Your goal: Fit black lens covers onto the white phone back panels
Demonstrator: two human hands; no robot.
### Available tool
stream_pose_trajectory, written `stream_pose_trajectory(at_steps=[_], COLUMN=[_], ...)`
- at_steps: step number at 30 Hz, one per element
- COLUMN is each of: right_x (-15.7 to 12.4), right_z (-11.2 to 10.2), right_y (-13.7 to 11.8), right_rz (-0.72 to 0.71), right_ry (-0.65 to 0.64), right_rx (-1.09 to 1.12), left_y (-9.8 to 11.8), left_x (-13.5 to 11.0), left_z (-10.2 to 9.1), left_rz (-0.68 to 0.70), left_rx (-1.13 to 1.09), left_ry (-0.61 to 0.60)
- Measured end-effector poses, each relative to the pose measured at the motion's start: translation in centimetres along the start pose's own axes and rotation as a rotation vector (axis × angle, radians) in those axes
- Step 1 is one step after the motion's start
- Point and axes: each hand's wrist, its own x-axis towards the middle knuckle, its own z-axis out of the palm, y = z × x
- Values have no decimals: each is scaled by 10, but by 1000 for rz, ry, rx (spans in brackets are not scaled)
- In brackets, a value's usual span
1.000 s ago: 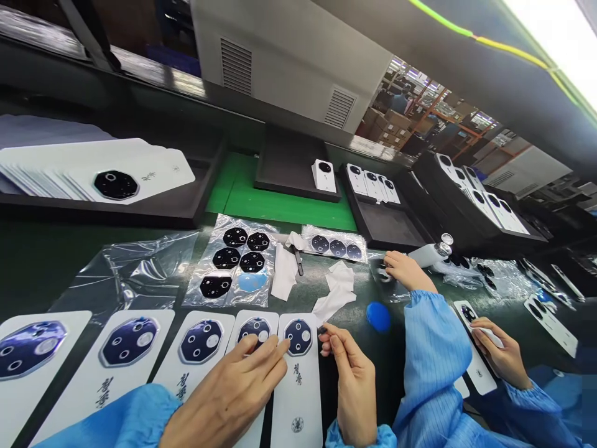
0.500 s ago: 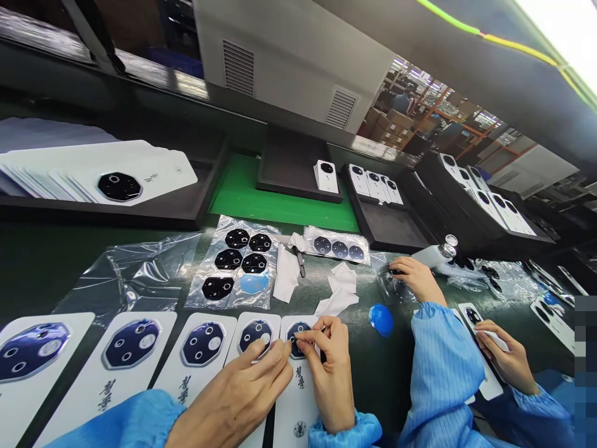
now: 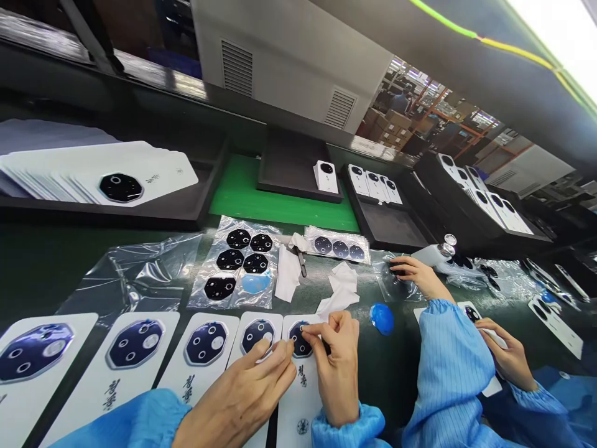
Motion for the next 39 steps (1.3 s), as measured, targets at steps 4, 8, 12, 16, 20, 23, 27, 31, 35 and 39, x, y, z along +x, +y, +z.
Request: stream_pose_trajectory(at_steps=[4,8,12,16,20,23,27,31,35,39], right_x=[-2,-2,-2,-3,5,24,62,89,89,78], right_z=[4,4,3,5,-1,-13,-16,6,25,28], right_y=[1,2,-1,-4,-5,-7,-1,15,24,23], right_rz=[-43,-72,-118,-133,-138,-97,-61,-77,-105,-147], right_ry=[-51,-64,2,12,-1,49,76,-1,-78,-134], right_rx=[-87,-121,-187,-199,-118,-11,-88,-214,-326,-355], left_y=[-1,-2,-2,-1,-1,0,-1,0,0,1], left_x=[-2,-2,-2,-2,-3,-5,-8,-10,-12,-12], left_z=[-2,-2,0,1,1,2,2,3,4,5], left_rz=[12,13,25,4,3,-12,15,16,30,14], left_rx=[4,-25,-9,-43,-47,-70,-65,-59,-72,-74], left_ry=[-20,-30,-48,-24,-31,-28,-40,-45,-66,-40])
